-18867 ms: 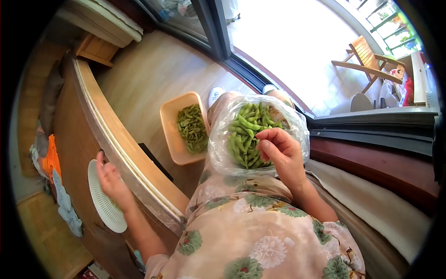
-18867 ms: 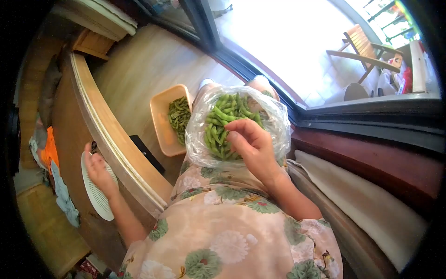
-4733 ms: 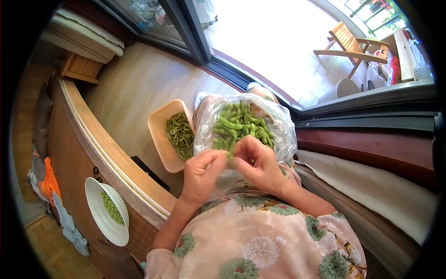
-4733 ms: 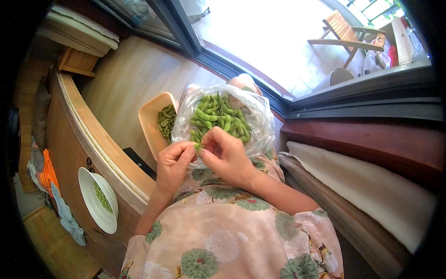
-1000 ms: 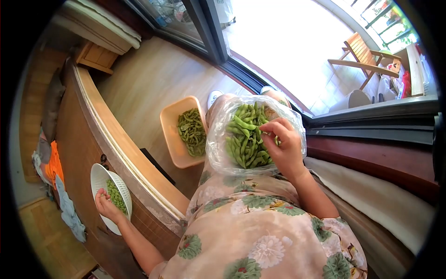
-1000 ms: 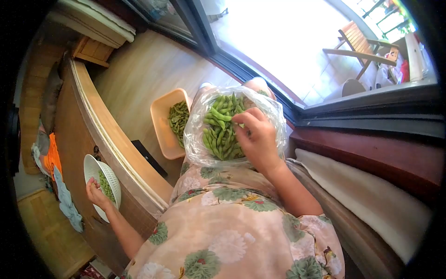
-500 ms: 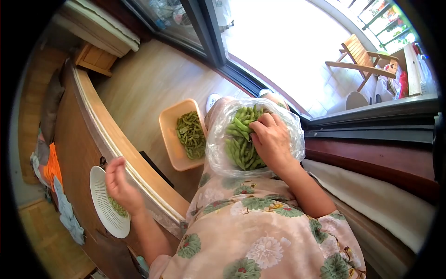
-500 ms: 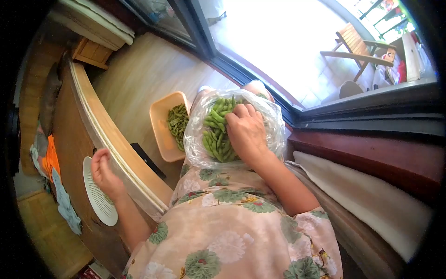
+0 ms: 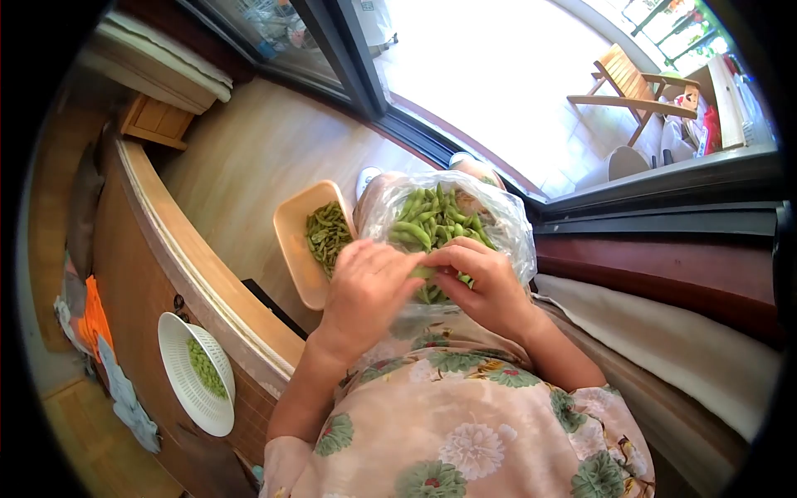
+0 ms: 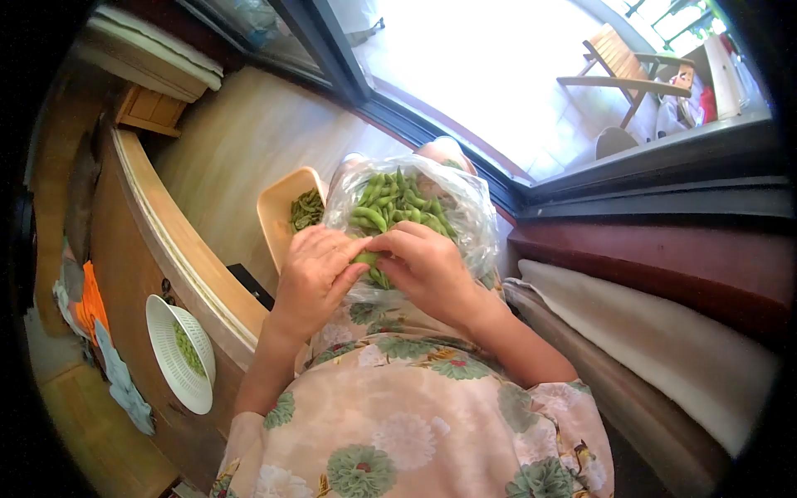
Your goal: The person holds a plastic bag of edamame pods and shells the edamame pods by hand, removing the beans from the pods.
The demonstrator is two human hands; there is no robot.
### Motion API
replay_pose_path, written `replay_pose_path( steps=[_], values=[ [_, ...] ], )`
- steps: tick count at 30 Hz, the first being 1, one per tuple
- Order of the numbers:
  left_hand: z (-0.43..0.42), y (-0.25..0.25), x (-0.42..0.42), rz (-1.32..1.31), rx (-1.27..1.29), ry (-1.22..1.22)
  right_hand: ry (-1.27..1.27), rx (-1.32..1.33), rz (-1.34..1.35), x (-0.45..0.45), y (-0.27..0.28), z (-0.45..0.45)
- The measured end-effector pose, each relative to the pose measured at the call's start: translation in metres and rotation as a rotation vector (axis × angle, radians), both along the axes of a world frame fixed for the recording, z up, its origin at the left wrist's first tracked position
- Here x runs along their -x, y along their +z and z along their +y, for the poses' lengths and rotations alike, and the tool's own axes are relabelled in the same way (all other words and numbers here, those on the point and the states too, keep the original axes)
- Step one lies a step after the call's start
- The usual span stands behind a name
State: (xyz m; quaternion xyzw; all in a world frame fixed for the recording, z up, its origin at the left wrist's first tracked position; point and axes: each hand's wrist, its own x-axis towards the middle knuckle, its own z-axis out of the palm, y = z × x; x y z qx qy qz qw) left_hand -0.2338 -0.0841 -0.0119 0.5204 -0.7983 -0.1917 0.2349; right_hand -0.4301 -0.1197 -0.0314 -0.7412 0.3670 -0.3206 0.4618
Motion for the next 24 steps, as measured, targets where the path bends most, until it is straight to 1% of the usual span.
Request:
replay_pose_path(
  steps=[3, 6, 9, 11, 15, 17, 19, 21, 24],
  values=[
    [0.005, -0.007, -0.001, 0.105, -0.108, 0.023, -0.015, -0.214, -0.081, 0.002, -0.002, 0.004],
    [0.014, -0.011, 0.004, 0.199, -0.15, 0.111, -0.119, -0.568, -0.301, -0.004, -0.018, 0.014],
    [0.018, -0.011, 0.007, 0.244, -0.152, 0.152, -0.035, -0.775, -0.403, -0.002, -0.019, 0.016],
    [0.02, -0.01, 0.008, 0.236, -0.189, 0.151, -0.04, -0.775, -0.368, -0.002, -0.012, 0.015],
    [0.021, -0.014, 0.008, 0.226, -0.171, 0.133, -0.048, -0.745, -0.339, -0.002, -0.011, 0.015],
    [0.02, -0.015, 0.008, 0.207, -0.146, 0.108, -0.044, -0.771, -0.364, -0.002, -0.012, 0.015],
    [0.019, -0.014, 0.009, 0.142, -0.13, 0.092, -0.038, -0.786, -0.364, -0.002, -0.014, 0.015],
    [0.019, -0.015, 0.011, 0.103, -0.11, 0.078, -0.03, -0.79, -0.338, -0.003, -0.014, 0.015],
    [0.024, -0.024, 0.012, 0.091, -0.098, 0.065, -0.042, -0.753, -0.213, -0.004, -0.01, 0.014]
  ],
)
